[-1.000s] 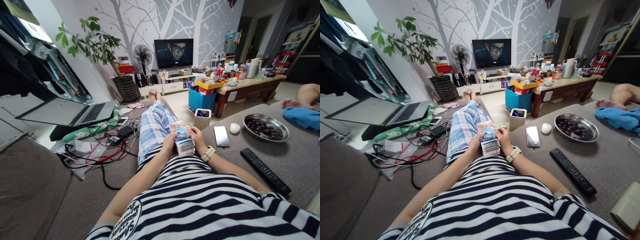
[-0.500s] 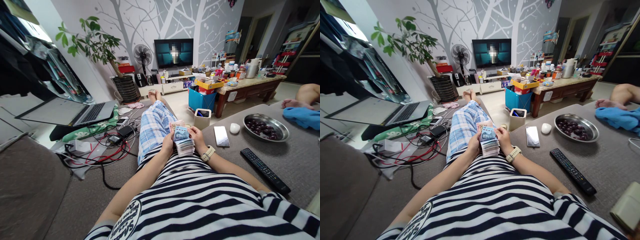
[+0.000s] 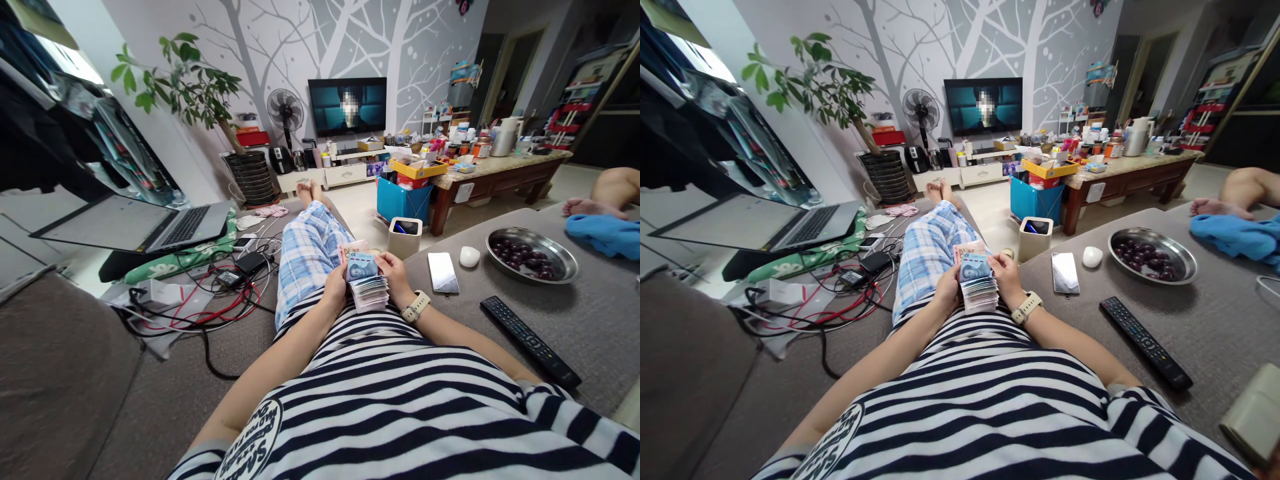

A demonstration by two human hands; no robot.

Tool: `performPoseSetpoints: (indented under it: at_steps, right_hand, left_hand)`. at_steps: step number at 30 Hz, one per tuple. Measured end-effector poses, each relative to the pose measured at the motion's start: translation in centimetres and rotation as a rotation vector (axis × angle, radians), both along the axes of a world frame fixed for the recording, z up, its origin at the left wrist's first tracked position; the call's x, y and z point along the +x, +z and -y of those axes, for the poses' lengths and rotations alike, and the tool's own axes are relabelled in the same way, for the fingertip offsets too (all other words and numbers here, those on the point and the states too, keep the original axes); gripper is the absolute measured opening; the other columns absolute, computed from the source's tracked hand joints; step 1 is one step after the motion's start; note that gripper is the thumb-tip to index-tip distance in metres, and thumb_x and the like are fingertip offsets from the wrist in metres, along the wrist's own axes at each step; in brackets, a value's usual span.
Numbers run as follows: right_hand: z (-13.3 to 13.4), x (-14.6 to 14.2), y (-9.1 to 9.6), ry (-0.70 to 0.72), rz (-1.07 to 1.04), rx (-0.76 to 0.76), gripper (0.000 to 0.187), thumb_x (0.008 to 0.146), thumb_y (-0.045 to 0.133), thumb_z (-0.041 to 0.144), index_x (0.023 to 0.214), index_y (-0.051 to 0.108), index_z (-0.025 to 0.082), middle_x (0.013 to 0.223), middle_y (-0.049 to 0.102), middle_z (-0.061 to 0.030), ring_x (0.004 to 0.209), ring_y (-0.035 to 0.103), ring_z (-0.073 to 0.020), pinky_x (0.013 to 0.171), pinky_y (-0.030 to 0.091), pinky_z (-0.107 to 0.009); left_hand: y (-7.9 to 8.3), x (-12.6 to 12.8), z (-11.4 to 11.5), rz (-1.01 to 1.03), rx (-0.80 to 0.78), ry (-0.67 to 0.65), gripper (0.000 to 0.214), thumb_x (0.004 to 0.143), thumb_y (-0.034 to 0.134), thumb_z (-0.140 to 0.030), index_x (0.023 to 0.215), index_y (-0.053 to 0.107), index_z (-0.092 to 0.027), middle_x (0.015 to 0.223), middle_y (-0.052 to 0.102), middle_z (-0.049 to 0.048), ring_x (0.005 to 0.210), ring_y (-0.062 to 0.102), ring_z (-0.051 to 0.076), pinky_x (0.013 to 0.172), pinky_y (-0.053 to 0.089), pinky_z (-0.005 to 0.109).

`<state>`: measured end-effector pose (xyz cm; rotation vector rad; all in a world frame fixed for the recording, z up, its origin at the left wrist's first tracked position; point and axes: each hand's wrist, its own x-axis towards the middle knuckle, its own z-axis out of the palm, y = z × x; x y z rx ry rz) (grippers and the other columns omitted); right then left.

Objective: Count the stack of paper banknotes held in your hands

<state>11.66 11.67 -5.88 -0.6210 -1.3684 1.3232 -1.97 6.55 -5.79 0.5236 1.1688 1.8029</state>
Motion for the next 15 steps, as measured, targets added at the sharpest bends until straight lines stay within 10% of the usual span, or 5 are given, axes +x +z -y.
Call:
performPoseSetpoints:
  at_steps: [15]
  right_hand:
    - [0.25, 0.05, 0.33, -0.012, 0.014, 0.004, 0.047, 0.076, 0.074, 0.065, 0.064, 0.056, 0.024, 0.058, 0.058, 0.0012, 0.057, 0.048, -0.0157, 0.062, 0.044, -0.032]
  left_hand:
    - [-0.14, -0.13, 0.53, 0.016, -0.021, -0.031, 0.017, 0.078, 0.068, -0.023, 0.087, 0.079, -0.013, 0.090, 0.082, 0.0105, 0.096, 0.078, 0.028, 0.101, 0.058, 0.042]
